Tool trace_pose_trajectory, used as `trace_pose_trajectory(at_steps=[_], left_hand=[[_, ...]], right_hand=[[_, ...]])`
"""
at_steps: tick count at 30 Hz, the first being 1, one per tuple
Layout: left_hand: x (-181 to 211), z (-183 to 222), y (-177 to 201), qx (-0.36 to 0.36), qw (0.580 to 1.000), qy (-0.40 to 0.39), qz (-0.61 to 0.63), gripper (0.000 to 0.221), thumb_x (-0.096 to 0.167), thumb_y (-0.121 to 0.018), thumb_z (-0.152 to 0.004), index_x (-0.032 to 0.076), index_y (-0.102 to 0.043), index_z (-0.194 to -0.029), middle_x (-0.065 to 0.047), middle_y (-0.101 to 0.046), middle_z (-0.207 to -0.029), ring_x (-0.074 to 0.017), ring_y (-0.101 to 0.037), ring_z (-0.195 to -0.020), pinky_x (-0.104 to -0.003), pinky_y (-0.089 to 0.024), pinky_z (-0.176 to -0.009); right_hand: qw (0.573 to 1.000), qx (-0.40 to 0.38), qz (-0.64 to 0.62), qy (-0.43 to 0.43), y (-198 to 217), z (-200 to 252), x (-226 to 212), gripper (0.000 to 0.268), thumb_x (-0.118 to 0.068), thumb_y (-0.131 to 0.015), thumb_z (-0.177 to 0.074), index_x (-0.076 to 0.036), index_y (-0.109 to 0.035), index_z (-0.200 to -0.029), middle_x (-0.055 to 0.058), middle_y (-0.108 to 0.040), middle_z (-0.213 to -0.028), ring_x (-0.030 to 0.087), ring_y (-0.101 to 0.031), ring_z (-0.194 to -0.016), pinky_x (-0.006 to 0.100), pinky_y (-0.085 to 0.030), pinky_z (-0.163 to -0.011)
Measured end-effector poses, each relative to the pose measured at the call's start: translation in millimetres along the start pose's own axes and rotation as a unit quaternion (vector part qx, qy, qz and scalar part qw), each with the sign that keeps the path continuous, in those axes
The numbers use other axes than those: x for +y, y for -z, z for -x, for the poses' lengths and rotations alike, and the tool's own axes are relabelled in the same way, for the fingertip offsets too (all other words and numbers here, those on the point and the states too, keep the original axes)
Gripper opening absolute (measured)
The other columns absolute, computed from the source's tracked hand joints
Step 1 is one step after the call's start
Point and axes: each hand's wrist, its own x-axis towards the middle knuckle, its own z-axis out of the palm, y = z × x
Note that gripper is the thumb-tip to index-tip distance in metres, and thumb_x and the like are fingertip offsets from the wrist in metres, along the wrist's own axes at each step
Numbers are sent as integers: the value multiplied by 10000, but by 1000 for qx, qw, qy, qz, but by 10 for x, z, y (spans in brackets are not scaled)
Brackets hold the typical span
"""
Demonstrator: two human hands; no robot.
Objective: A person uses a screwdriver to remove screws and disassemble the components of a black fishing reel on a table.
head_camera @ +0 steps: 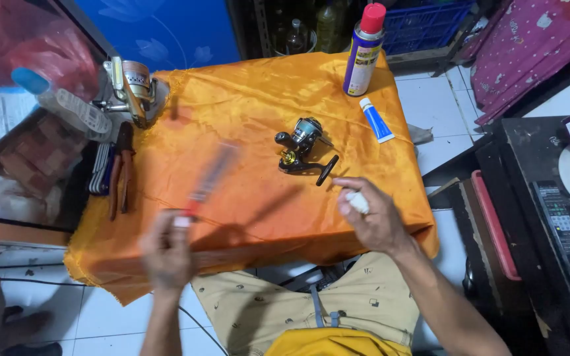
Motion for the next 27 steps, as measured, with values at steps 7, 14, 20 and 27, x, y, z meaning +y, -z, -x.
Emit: trace_pose_trajectory(at_steps=[7,14,20,27], left_hand=[[553,-24,-806,-140,972,-143,120,101,272,-711,-872,226,-773,-808,-7,-646,-554,-241,-666,-501,-293,-529,-486],[810,-164,-983,-150,957,-227,103,223,425,-707,-886,219,-717,-802,7,-545,-508,-225,-624,-467,-288,-533,-491],[1045,-59,-1265,-48,879,84,466,744,752,-351,-914,82,-578,-1143,-53,-668,-890,-137,-667,-863,-240,-540,-788],[1637,451,-1402,-140,917,-17,374,428,214,-290,-1127,-52,-586,-1282,-322,-612,-1152,-472,-604,-1156,-494,-476,-1029]], right_hand=[[985,-48,-166,-16,-24,106,25,508,-357,-655,-943,-10,-647,-1315,114,-737,-816,114,-594,-626,290,-529,-509],[954,-17,-283,-102,173,327,115,320,-176,-683,-929,75,-675,-1128,159,-719,-647,114,-612,-510,218,-519,-395],[918,113,-368,-101,-153,488,124,399,-260,-648,-958,67,-612,-1184,135,-654,-682,131,-613,-592,230,-531,-469],[924,216,-310,66,-954,435,-234,354,-180,-631,-1003,86,-563,-1225,203,-522,-1296,295,-490,-1300,400,-367,-1160]])
